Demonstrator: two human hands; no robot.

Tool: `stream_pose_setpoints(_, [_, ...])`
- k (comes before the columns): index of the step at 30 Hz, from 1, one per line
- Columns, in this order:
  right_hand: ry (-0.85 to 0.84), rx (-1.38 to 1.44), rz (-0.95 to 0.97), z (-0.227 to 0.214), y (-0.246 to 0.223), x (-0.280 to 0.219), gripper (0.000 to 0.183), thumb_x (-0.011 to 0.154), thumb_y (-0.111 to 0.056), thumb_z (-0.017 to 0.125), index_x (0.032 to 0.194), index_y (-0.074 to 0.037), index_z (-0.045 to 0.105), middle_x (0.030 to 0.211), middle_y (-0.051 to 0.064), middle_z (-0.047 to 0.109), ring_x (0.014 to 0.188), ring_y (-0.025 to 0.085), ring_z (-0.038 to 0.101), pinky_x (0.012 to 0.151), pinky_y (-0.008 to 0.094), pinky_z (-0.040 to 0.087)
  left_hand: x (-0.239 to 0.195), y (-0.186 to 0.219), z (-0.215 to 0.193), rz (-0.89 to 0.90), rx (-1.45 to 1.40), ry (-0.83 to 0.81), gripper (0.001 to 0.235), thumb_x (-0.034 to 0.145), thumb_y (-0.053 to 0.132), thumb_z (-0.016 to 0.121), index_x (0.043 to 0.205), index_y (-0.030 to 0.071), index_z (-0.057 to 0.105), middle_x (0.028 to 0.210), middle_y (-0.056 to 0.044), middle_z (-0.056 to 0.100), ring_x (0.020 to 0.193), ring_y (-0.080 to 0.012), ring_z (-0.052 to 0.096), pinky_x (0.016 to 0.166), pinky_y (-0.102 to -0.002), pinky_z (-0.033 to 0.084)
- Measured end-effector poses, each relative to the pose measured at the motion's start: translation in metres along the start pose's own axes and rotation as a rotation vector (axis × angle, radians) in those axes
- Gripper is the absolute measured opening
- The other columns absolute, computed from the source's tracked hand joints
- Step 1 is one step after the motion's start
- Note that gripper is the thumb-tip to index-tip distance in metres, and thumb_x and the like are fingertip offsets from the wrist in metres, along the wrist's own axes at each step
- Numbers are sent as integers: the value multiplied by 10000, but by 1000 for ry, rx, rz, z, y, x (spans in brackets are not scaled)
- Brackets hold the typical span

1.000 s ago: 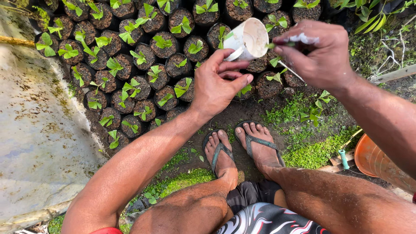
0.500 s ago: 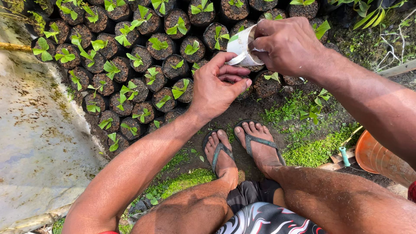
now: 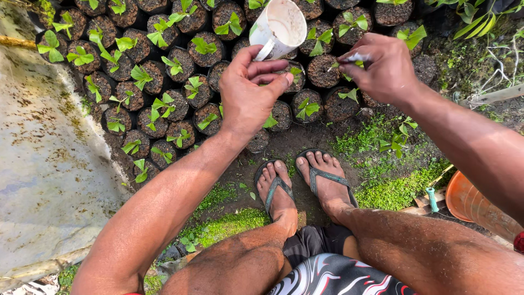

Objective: The person treats small potted seedlings by applying a white substance from a mug to the base of each plant using a small stick. The person works methodically across rows of seedlings, then places the mug down and handles a larger orange bucket containing plant cuttings.

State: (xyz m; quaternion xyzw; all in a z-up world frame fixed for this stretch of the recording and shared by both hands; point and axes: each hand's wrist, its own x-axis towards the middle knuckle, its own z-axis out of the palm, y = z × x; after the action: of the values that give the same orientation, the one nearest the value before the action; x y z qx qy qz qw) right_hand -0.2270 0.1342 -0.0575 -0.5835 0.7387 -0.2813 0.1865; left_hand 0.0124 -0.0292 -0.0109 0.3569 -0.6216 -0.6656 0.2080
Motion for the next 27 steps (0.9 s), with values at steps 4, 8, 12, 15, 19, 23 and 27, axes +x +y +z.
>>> stream_pose_setpoints(4, [18,-233,-168,17,8,-2,83,979,-132,817,1055,-99,823,971,79,735,818,175,710,667,316,579,-2,2,-3,3,-7,8,615,856,16,820,1364,-83,489,1139,-170,775,973,-153,762,842,-274,648])
stream_pose_setpoints(8, [-17,-317,-239,21,8,0,39,1007,-147,806,1043,-142,819,917,28,709,814,146,683,666,329,541,-5,4,-5,3,10,11,614,857,18,818,1365,-86,491,1143,-173,775,971,-154,762,837,-273,644])
stream_pose_setpoints(12, [-107,-594,-353,20,4,2,156,905,-214,790,1055,-183,820,906,-2,669,832,149,634,699,348,491,-6,4,-7,18,16,25,613,862,21,820,1367,-90,490,1148,-175,777,976,-151,765,843,-273,648])
stream_pose_setpoints(15, [-170,-678,-357,20,-3,5,245,857,-248,771,1093,-195,812,934,0,652,900,164,631,748,357,483,-7,6,-8,25,33,31,624,863,28,817,1380,-85,485,1144,-166,781,972,-140,771,834,-268,651])
stream_pose_setpoints(19, [-234,-716,-328,17,-17,13,220,884,-274,761,1082,-188,801,988,45,656,914,187,632,758,371,478,-7,7,-8,25,50,37,615,855,31,830,1366,-82,507,1125,-164,789,946,-138,768,832,-269,648])
stream_pose_setpoints(23, [-102,-684,-384,9,-41,20,410,712,-381,760,1077,-200,802,1001,106,675,896,226,642,723,398,469,-7,9,-9,15,33,47,617,852,31,825,1367,-81,504,1118,-161,787,945,-137,768,821,-268,654])
stream_pose_setpoints(27, [-259,-495,-480,18,-69,28,325,795,-297,762,1092,-168,789,1003,84,678,963,240,644,811,432,474,-7,9,-13,12,31,58,624,856,30,825,1372,-80,492,1118,-163,786,947,-139,769,820,-267,654])
